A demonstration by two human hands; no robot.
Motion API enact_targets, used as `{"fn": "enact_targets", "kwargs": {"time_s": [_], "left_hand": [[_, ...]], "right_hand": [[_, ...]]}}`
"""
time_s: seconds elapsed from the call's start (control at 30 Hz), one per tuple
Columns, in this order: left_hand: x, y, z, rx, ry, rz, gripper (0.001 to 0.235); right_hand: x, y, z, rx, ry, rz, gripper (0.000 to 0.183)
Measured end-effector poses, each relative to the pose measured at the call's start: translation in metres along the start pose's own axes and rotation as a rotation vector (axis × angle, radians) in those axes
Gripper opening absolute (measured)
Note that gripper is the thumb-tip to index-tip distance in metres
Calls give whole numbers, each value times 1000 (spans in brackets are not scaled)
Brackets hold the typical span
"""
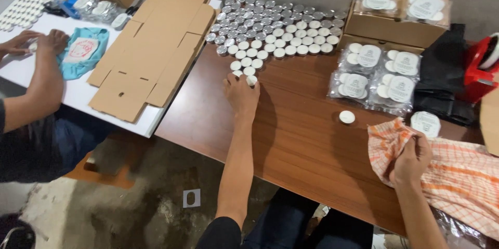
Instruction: Wiping tea light candles with a cloth and placing them into small plastic bags for packaging.
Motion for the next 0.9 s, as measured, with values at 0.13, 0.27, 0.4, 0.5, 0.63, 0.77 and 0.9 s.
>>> {"fn": "enact_targets", "kwargs": {"time_s": [0.13,0.27,0.4,0.5,0.63,0.77,0.9], "left_hand": [[38,29,36,-118,346,76,38],[49,76,86,-253,910,-345,35],[53,126,138,-460,1054,-500,47],[45,153,168,-593,1114,-578,45],[44,175,187,-770,1079,-601,39],[32,185,180,-794,1051,-598,33],[8,191,170,-754,1065,-548,36]], "right_hand": [[11,-4,42,102,13,25,18],[-8,-4,6,-11,-95,-49,19],[-50,22,-78,-113,-196,10,18],[-46,14,-83,-78,-52,-24,19],[-37,2,-65,-55,-262,-227,41],[-45,9,-70,-182,-409,-177,37],[-45,19,-35,-270,-513,-20,21]]}}
Point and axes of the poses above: each hand's wrist, its own y-axis away from the middle knuckle, its own x-axis out of the back of the hand, z = x × y, the point moved 2 cm from there along -y, towards the middle knuckle, and after that the axes turned 9 degrees about x, right-handed, at the moved point
